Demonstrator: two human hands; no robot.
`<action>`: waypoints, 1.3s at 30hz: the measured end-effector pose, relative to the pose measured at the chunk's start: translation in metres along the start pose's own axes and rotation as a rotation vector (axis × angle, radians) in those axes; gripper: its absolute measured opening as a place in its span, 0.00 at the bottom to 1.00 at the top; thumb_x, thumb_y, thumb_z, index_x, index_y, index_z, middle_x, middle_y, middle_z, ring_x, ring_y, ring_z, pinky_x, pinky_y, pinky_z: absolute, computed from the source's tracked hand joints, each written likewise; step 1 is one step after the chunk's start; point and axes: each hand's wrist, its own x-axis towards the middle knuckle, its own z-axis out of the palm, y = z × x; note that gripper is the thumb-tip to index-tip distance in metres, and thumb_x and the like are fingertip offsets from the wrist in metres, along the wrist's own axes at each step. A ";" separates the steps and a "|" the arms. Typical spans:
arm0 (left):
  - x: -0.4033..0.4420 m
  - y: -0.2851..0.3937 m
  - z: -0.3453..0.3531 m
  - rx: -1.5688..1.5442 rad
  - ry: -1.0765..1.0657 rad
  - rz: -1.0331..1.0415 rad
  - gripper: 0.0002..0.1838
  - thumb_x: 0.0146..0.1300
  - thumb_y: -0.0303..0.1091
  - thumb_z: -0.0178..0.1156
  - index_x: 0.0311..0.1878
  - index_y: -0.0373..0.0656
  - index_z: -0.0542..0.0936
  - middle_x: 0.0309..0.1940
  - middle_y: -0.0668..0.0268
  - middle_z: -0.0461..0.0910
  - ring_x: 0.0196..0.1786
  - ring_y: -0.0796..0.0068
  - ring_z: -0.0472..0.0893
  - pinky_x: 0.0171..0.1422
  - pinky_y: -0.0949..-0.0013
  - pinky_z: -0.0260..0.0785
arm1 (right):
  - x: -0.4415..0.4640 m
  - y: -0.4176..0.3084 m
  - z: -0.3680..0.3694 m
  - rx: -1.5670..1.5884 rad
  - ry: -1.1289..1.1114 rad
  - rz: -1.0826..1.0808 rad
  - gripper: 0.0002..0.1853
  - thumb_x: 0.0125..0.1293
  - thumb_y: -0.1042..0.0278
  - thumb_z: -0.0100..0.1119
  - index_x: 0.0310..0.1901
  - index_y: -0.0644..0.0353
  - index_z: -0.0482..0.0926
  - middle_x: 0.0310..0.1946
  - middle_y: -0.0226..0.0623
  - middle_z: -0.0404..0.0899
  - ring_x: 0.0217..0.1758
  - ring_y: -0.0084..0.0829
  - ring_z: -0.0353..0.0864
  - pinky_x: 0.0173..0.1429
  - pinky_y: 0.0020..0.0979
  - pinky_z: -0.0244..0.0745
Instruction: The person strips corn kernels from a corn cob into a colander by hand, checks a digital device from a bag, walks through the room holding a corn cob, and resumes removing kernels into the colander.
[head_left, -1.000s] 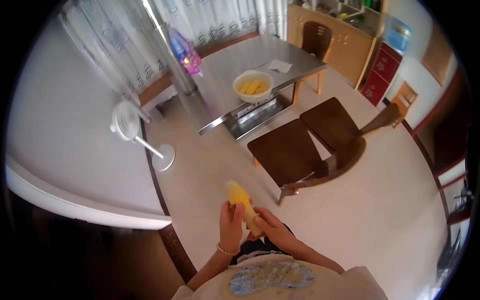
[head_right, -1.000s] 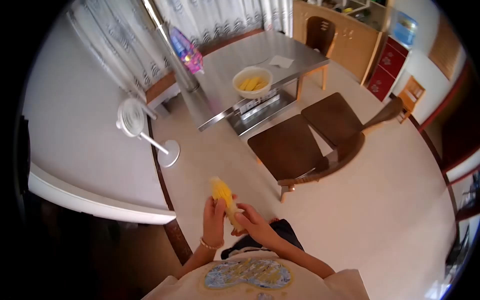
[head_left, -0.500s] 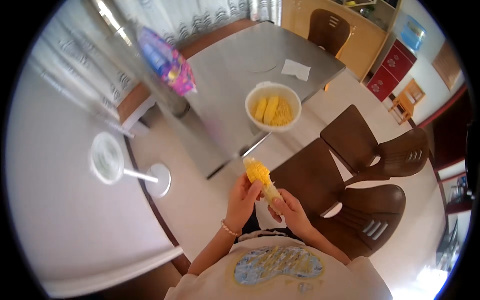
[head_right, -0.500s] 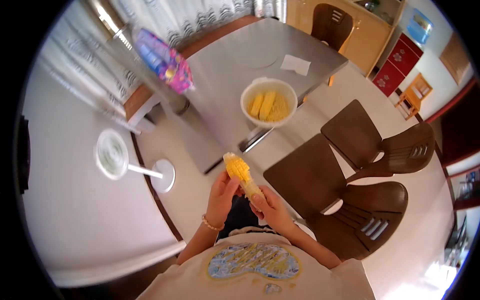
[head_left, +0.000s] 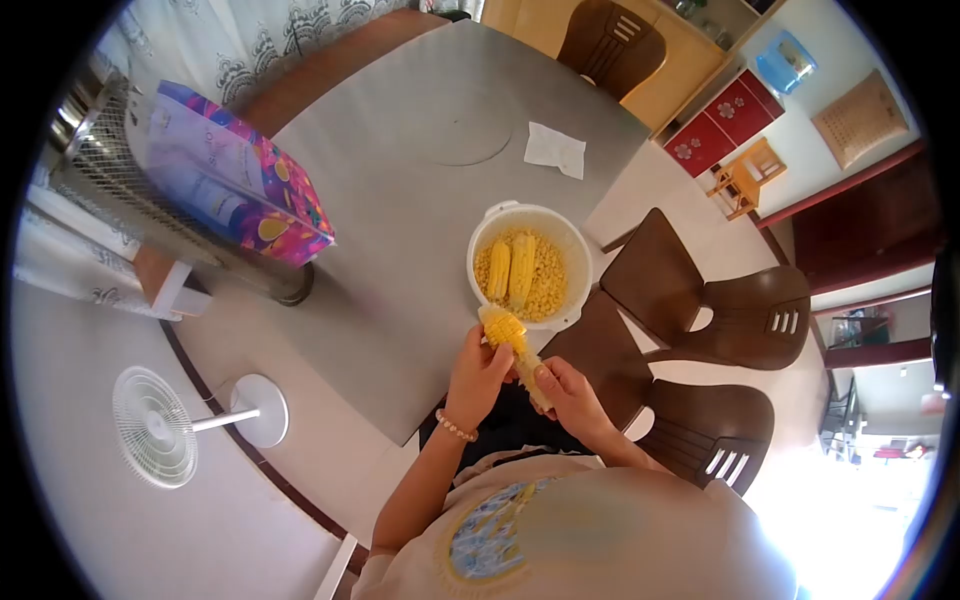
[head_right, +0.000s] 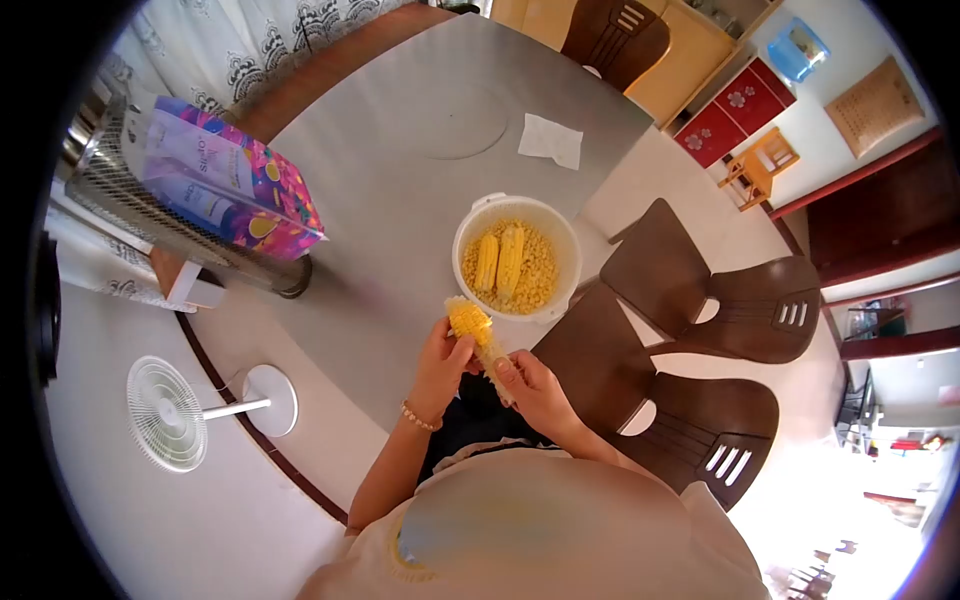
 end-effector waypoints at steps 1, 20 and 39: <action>0.008 -0.001 -0.005 0.003 0.014 -0.016 0.20 0.66 0.31 0.52 0.58 0.32 0.63 0.37 0.62 0.79 0.30 0.81 0.77 0.34 0.78 0.72 | 0.011 -0.001 -0.003 -0.016 0.005 0.007 0.17 0.73 0.57 0.45 0.45 0.65 0.70 0.25 0.28 0.69 0.24 0.15 0.66 0.26 0.18 0.63; 0.193 -0.088 0.047 -0.318 0.156 -0.142 0.24 0.67 0.32 0.54 0.57 0.35 0.53 0.34 0.60 0.79 0.34 0.79 0.77 0.40 0.77 0.71 | 0.284 0.027 -0.138 0.072 -0.210 0.193 0.15 0.72 0.56 0.45 0.38 0.60 0.73 0.30 0.27 0.72 0.32 0.15 0.69 0.36 0.21 0.67; 0.173 -0.137 0.098 -0.010 0.445 0.138 0.23 0.67 0.36 0.56 0.60 0.33 0.66 0.39 0.64 0.77 0.37 0.82 0.76 0.41 0.76 0.71 | 0.269 0.060 -0.163 0.107 -0.377 -0.088 0.16 0.73 0.56 0.46 0.42 0.63 0.72 0.32 0.27 0.71 0.35 0.15 0.68 0.39 0.20 0.67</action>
